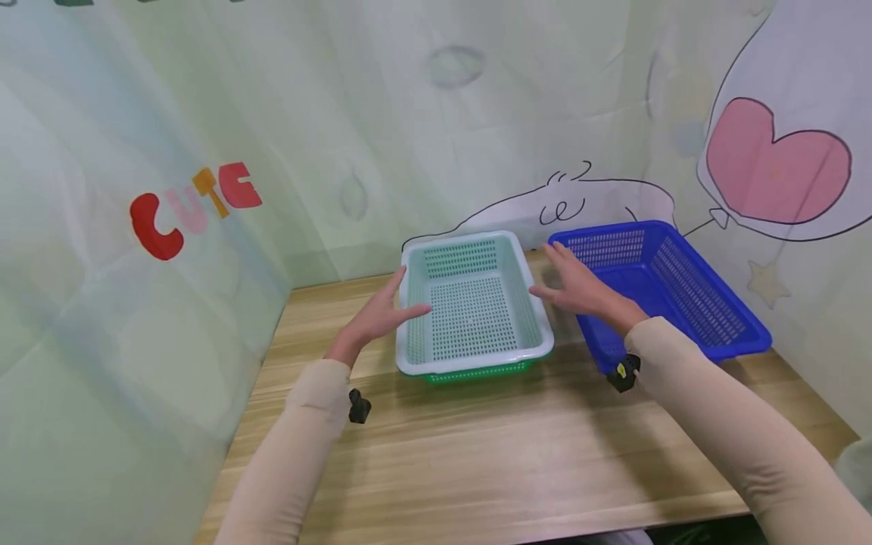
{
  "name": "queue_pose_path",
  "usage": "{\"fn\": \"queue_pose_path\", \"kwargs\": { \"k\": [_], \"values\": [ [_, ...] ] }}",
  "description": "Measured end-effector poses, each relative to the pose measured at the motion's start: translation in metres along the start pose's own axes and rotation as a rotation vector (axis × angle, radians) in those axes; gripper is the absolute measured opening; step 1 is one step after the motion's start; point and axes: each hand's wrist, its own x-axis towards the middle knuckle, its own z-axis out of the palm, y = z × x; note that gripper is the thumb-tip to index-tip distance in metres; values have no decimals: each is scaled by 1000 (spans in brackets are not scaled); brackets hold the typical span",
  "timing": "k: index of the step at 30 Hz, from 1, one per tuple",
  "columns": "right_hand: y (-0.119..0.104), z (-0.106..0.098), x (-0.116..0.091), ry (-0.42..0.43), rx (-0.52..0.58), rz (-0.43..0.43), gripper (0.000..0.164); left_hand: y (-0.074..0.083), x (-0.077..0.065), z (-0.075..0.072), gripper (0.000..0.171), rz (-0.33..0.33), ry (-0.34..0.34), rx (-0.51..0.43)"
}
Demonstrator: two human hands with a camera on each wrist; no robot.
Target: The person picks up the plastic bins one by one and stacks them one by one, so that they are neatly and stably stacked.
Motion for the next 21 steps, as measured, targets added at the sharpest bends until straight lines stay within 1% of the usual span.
{"fn": "queue_pose_path", "kwargs": {
  "k": [3, 6, 8, 11, 15, 17, 21],
  "values": [
    [9, -8, -5, 1, -13, 5, 93, 9, 8, 9, 105, 4, -20, 21],
    [19, -19, -12, 6, -23, 16, 95, 20, 16, 21, 107, 0, -42, 41],
    [27, -28, -17, 14, -31, 27, 97, 28, 23, 32, 110, 9, -59, 60],
    [40, -42, -28, 27, -45, 53, 98, 41, 31, 48, 111, 25, -88, 58],
    [58, -59, -46, 25, -44, 92, 102, 58, 42, 72, 113, 41, -128, 15],
    [69, -66, -56, 23, -40, 109, 106, 66, 46, 85, 112, 64, -151, -9],
    [91, -77, -79, 21, -24, 172, 115, 81, 51, 113, 112, 122, -210, -65]
  ]
}}
